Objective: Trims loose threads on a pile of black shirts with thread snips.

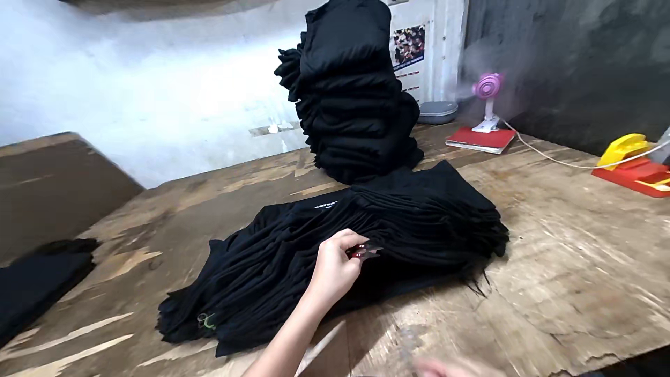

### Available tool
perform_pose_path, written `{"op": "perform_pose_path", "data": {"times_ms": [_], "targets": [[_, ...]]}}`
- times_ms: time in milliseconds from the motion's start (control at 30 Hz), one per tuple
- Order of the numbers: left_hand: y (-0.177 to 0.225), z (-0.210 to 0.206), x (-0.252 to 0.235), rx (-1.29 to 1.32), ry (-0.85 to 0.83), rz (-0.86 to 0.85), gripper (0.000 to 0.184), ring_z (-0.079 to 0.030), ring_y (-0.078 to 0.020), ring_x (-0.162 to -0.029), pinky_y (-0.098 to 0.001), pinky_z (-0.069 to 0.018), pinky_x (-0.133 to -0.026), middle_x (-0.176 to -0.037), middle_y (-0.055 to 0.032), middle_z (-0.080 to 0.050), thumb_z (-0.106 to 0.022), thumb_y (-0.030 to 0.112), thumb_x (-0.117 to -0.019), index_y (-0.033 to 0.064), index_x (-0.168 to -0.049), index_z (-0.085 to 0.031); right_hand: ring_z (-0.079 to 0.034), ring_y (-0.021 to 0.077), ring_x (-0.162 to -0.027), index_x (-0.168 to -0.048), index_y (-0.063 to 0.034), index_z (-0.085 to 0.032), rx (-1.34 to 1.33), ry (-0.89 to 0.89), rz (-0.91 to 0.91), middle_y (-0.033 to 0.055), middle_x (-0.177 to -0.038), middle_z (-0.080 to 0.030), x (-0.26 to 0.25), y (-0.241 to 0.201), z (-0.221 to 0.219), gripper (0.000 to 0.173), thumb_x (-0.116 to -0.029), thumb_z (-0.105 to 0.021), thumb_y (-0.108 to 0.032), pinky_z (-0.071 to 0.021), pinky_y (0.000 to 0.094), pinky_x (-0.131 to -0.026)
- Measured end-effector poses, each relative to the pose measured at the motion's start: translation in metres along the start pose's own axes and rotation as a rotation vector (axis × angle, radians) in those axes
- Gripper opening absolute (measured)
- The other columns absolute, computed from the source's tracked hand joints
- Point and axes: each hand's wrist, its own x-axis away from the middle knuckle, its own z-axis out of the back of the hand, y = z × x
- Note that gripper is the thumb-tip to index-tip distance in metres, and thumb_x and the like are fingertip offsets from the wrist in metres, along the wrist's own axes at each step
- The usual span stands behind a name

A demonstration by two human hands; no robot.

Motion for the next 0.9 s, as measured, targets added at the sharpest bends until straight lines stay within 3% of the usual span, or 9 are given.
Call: {"op": "perform_pose_path", "data": {"times_ms": [100,233,400,533,600,633,700,800,900], "targets": [[0.001,0.010,0.015,0.000,-0.185,-0.100,0.012,-0.069,-0.0060,-0.089,-0.0267,-0.0597,-0.082,-0.095,0.0019,-0.073,-0.069,0.010,-0.0906,0.0112,-0.096,-0.079,-0.064,0.0208,-0.123,-0.111,-0.0170,-0.079,0.331,0.140,0.167,0.0038,-0.123,-0.073,-0.056,0.020,0.009,0.022,-0.0967,-0.067,-0.028,-0.0525,0.0435,-0.106],[0.023,0.046,0.024,-0.080,-0.427,-0.251,0.017,-0.071,-0.0074,-0.082,-0.0301,-0.0606,-0.077,-0.090,0.0018,-0.076,-0.066,0.008,-0.0885,0.0146,-0.096,-0.079,-0.066,0.0175,-0.109,-0.100,-0.0144,-0.079,0.259,0.424,0.148,0.0048,-0.111,-0.072,-0.095,0.037,0.044,0.017,-0.0927,-0.064,-0.012,-0.0564,0.0358,-0.094],[0.039,0.102,-0.056,-0.239,-0.074,0.227,0.036,-0.067,-0.0172,-0.069,-0.0438,-0.0573,-0.070,-0.079,-0.0028,-0.072,-0.043,0.029,-0.1110,0.0117,-0.119,-0.074,-0.064,0.0231,-0.119,-0.111,-0.0096,-0.077,0.281,0.269,0.234,0.0106,-0.122,-0.070,-0.110,0.026,0.039,0.023,-0.0947,-0.062,-0.012,-0.0533,0.0411,-0.103],[-0.012,0.090,-0.127,-0.081,0.009,0.481,0.046,-0.068,-0.0302,-0.105,-0.0548,-0.0501,-0.092,-0.112,-0.0154,-0.074,-0.036,0.035,-0.1130,0.0039,-0.122,-0.069,-0.054,0.0347,-0.137,-0.136,-0.0281,-0.067,0.702,0.221,0.471,0.0099,-0.142,-0.062,-0.161,0.036,0.037,0.052,-0.0922,-0.059,-0.055,-0.0371,0.0657,-0.113],[-0.041,0.067,-0.132,-0.097,-0.026,0.506,0.046,-0.065,-0.0386,-0.108,-0.0616,-0.0482,-0.093,-0.115,-0.0234,-0.068,-0.037,0.034,-0.1123,0.0003,-0.123,-0.067,-0.028,0.0422,-0.154,-0.156,-0.0397,-0.044,0.747,-0.043,0.221,0.0123,-0.165,-0.037,-0.183,0.062,0.069,0.090,-0.0767,-0.071,-0.074,-0.0189,0.0756,-0.117],[-0.058,0.056,-0.126,-0.130,-0.104,0.481,0.046,-0.064,-0.0408,-0.108,-0.0629,-0.0487,-0.094,-0.114,-0.0258,-0.067,-0.038,0.033,-0.1120,-0.0006,-0.125,-0.066,-0.030,0.0385,-0.153,-0.156,-0.0416,-0.043,0.693,-0.162,0.085,0.0091,-0.165,-0.038,-0.189,0.082,0.092,0.091,-0.0757,-0.081,-0.063,-0.0209,0.0716,-0.119],[-0.088,0.036,-0.105,-0.179,-0.370,0.430,0.042,-0.062,-0.0376,-0.122,-0.0604,-0.0451,-0.105,-0.127,-0.0234,-0.066,-0.041,0.029,-0.1104,0.0025,-0.132,-0.065,-0.069,0.0293,-0.118,-0.128,-0.0217,-0.075,0.570,-0.103,0.076,0.0094,-0.125,-0.074,-0.178,0.135,0.143,0.043,-0.0847,-0.081,-0.021,-0.0517,0.0568,-0.104],[-0.100,0.032,-0.094,-0.113,-0.511,0.415,0.037,-0.061,-0.0277,-0.124,-0.0552,-0.0449,-0.107,-0.130,-0.0156,-0.067,-0.045,0.025,-0.1053,0.0092,-0.132,-0.067,-0.076,0.0321,-0.088,-0.094,-0.0083,-0.082,0.733,0.023,-0.083,0.0135,-0.092,-0.078,-0.123,0.166,0.222,0.013,-0.0896,-0.072,-0.002,-0.0597,0.0580,-0.086],[-0.077,0.041,-0.105,-0.007,-0.480,0.526,0.034,-0.062,-0.0233,-0.111,-0.0485,-0.0478,-0.098,-0.121,-0.0146,-0.066,-0.043,0.022,-0.1081,0.0043,-0.125,-0.067,-0.047,0.0610,-0.131,-0.115,-0.0060,-0.077,0.971,-0.076,-0.647,0.0371,-0.129,-0.061,-0.073,0.139,0.261,0.030,-0.0875,-0.077,-0.017,-0.0302,0.0808,-0.106]]}}
